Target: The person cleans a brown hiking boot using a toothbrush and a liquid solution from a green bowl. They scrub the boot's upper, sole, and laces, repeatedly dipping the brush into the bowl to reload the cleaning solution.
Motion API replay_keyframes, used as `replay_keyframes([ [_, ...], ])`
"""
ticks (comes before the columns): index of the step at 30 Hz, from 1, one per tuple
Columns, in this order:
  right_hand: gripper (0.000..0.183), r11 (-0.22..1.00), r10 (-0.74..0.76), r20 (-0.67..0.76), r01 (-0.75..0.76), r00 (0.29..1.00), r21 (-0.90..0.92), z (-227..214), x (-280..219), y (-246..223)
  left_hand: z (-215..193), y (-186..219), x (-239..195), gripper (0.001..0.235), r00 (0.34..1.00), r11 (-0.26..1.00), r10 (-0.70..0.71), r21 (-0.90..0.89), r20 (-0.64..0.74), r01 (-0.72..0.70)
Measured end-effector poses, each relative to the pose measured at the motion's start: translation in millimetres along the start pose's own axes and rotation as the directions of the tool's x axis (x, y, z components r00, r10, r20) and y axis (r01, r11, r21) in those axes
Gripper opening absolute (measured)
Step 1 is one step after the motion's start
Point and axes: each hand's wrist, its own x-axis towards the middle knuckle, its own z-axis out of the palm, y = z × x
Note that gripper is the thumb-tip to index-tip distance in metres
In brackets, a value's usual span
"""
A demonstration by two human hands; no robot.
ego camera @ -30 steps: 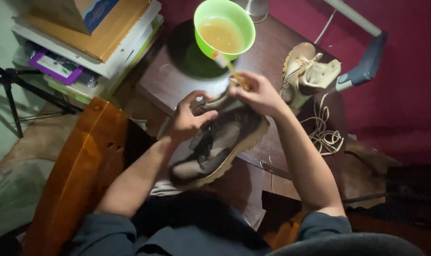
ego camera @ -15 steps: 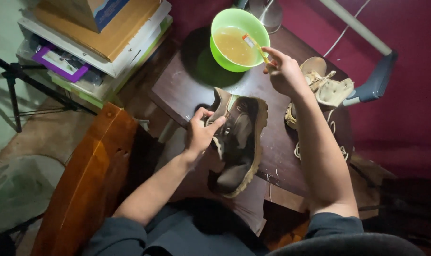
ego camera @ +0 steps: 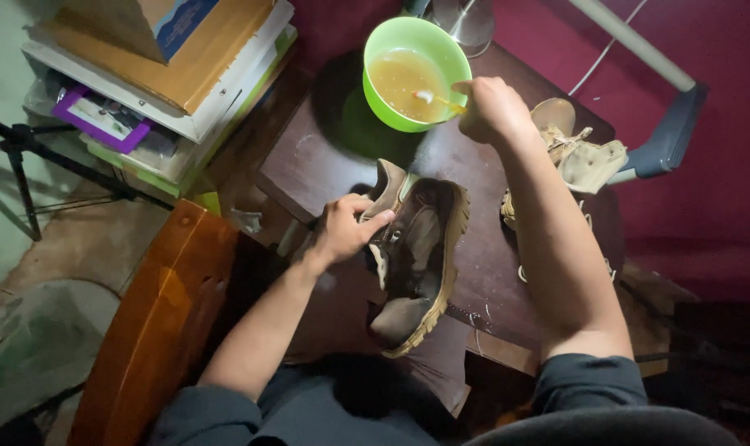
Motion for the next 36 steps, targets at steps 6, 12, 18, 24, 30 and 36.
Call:
replay_keyframes([
  [6, 0.023, 0.960, -0.112, -0.246, 0.040, 0.963, -0.278, 41, 47, 28, -3, 16, -3, 0.059, 0.996, 0.998, 0.056, 0.020, -0.075, -0.054],
  [12, 0.042, 0.990, -0.111, -0.257, 0.083, 0.960, -0.116, 41, 43, 22, 3, 9, -5, 0.053, 0.993, 0.998, 0.058, 0.043, -0.106, -0.054],
  [18, 0.026, 0.993, -0.115, -0.334, 0.096, 0.936, -0.074, 47, 41, 24, -3, 20, -5, 0.060, 0.988, 0.994, 0.111, 0.024, -0.104, -0.109],
  [24, 0.021, 0.979, -0.200, -0.432, 0.169, 0.879, -0.110, 47, 37, 27, -7, 22, -5, 0.063, 0.994, 0.996, 0.077, 0.056, -0.072, -0.073],
  [30, 0.026, 0.965, -0.255, -0.469, 0.194, 0.845, -0.176, 58, 42, 32, -5, 18, -5, 0.062, 0.993, 0.994, 0.096, 0.065, -0.070, -0.091],
  [36, 0.026, 0.978, -0.201, -0.445, 0.152, 0.872, -0.143, 61, 43, 26, -7, 25, -5, 0.064, 0.996, 0.997, 0.067, 0.026, -0.066, -0.066],
])
